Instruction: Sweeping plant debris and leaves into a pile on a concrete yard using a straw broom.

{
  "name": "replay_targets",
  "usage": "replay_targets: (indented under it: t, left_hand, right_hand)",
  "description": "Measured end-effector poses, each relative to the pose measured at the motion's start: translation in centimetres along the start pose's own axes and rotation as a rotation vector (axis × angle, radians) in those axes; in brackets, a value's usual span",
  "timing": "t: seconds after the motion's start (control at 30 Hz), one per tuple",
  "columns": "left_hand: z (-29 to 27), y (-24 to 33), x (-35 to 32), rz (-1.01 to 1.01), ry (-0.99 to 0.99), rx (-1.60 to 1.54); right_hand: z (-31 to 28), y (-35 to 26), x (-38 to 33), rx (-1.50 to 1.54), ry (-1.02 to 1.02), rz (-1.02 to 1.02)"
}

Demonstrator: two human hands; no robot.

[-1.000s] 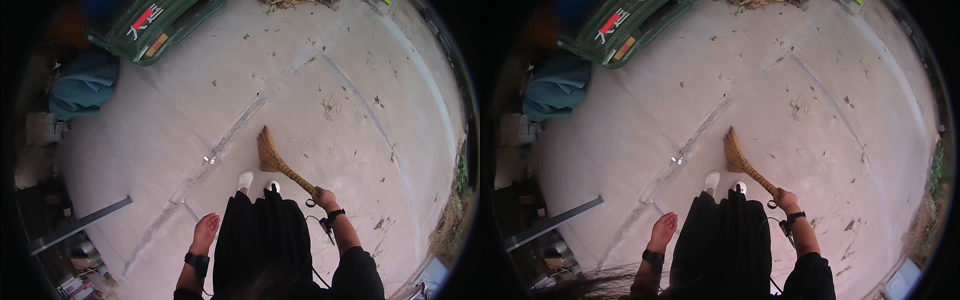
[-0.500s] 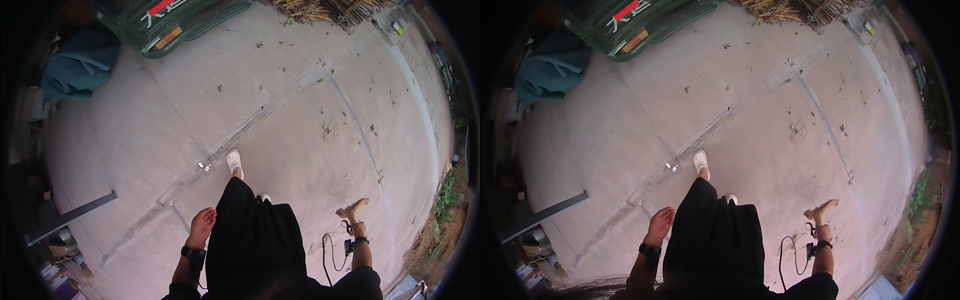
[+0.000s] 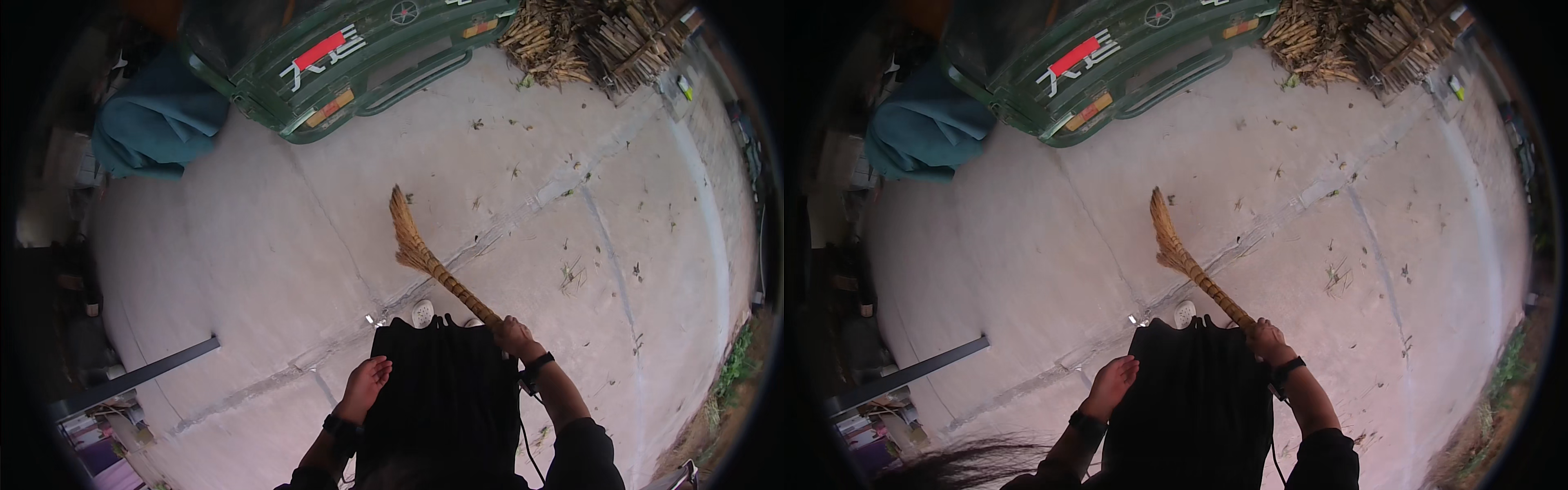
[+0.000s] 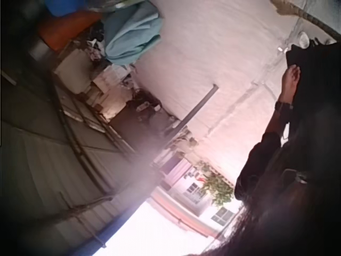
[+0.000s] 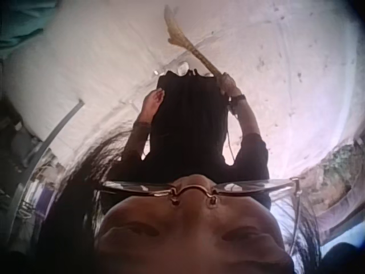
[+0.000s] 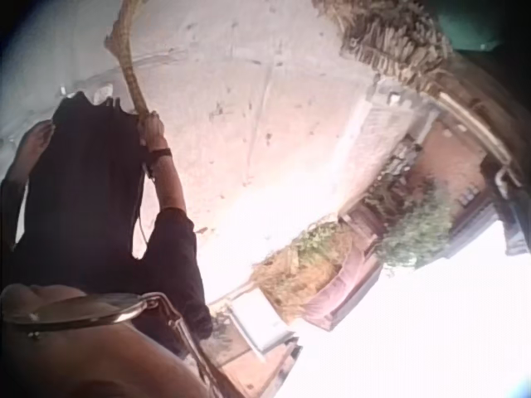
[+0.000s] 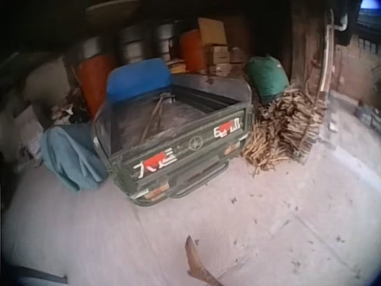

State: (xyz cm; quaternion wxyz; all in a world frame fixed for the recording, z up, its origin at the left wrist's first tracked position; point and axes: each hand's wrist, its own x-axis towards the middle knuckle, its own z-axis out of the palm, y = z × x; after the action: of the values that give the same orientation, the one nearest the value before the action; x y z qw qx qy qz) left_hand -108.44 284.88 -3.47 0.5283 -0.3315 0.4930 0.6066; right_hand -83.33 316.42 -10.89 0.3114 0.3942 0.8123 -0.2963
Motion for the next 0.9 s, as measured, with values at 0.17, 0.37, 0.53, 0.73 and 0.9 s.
replay_targets:
  t: [0.17, 0.37, 0.53, 0.73, 0.9]
  left_hand:
    - [-0.7, 0.5, 0.8, 0.041, 0.024, -0.046]
    - [-1.8, -2.2, 0.5, 0.066, 0.164, -0.327]
    - [5.0, -3.0, 0.1, 0.338, 0.164, 1.152]
    - [7.2, -4.5, 4.0, 0.15, 0.012, 0.172]
    - [13.6, -1.8, 6.5, -0.076, 0.089, -0.05]
  right_hand:
    - [-3.4, -16.3, 14.5, -0.095, 0.096, -0.279]
    - [-6.1, -19.8, 22.1, -0.032, 0.012, -0.255]
    - [-8.1, -3.8, 18.6, 0.002, -0.019, -0.073]
    - [-9.8, 15.6, 8.3, 0.012, 0.107, 0.351]
    - [-11.7, 28.2, 0.9, -0.061, 0.131, 0.742]
